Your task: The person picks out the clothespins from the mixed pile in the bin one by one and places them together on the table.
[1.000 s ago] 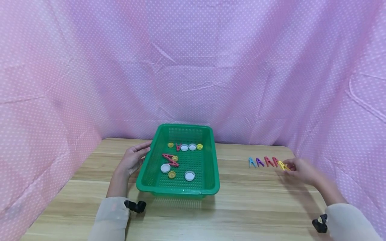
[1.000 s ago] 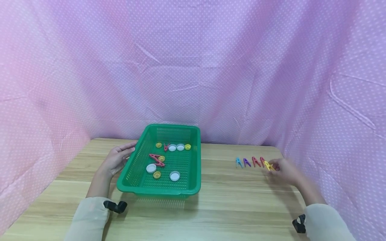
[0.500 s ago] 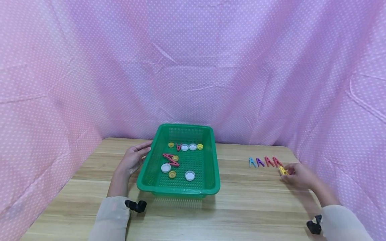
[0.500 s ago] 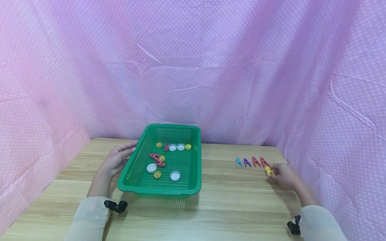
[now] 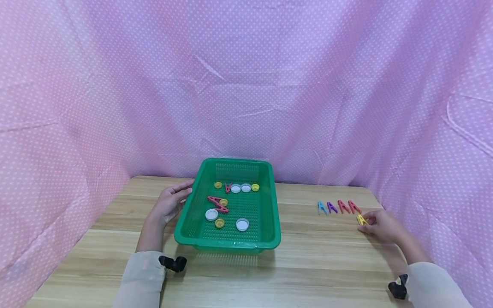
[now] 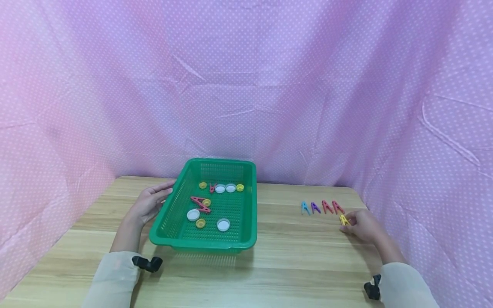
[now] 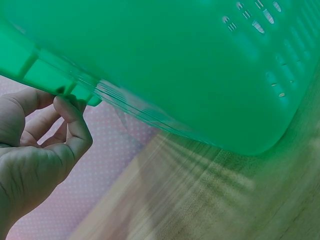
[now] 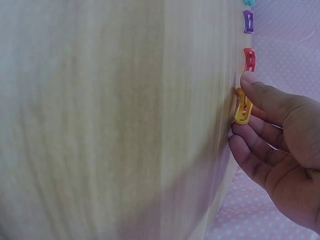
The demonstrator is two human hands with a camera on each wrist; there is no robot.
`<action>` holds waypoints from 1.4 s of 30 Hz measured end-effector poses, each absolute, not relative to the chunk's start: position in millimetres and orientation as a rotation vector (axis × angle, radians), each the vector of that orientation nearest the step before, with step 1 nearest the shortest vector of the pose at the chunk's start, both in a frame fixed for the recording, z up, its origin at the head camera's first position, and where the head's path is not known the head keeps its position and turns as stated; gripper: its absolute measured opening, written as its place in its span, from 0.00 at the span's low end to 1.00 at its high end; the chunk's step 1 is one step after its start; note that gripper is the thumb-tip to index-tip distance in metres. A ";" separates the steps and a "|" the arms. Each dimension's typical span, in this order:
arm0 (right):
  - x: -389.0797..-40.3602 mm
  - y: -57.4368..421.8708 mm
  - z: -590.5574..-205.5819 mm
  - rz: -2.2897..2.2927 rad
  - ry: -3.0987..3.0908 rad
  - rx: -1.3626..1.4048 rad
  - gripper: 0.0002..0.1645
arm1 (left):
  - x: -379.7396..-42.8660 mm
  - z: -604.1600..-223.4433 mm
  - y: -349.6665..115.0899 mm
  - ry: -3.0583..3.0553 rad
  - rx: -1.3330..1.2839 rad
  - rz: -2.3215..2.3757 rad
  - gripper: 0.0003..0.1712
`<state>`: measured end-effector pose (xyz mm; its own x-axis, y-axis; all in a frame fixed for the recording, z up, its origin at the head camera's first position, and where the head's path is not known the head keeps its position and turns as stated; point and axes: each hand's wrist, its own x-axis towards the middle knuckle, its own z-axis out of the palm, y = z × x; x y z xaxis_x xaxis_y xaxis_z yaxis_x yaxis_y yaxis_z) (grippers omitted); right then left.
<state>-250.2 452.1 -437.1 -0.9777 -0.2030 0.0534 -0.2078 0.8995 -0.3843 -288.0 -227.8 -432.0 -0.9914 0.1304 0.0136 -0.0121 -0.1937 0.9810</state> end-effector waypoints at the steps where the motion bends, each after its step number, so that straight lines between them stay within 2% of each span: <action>1: -250.1 452.1 -437.2 0.620 -3.051 0.326 0.24 | -287.8 -432.1 -227.9 1.929 0.149 2.353 0.27; 18: -245.7 452.2 -437.2 0.649 -3.047 0.314 0.23 | -288.3 -430.6 -225.6 1.883 0.110 2.372 0.29; 29: -245.4 452.6 -431.8 0.671 -3.088 0.316 0.27 | -286.6 -431.0 -226.6 1.898 0.110 2.358 0.30; 36: -255.6 448.3 -409.0 0.635 -3.097 0.428 0.33 | -287.2 -429.0 -225.6 1.895 0.105 2.362 0.27; 42: -270.6 432.2 -380.9 0.524 -3.063 0.535 0.30 | -286.8 -428.0 -225.5 1.879 0.110 2.374 0.28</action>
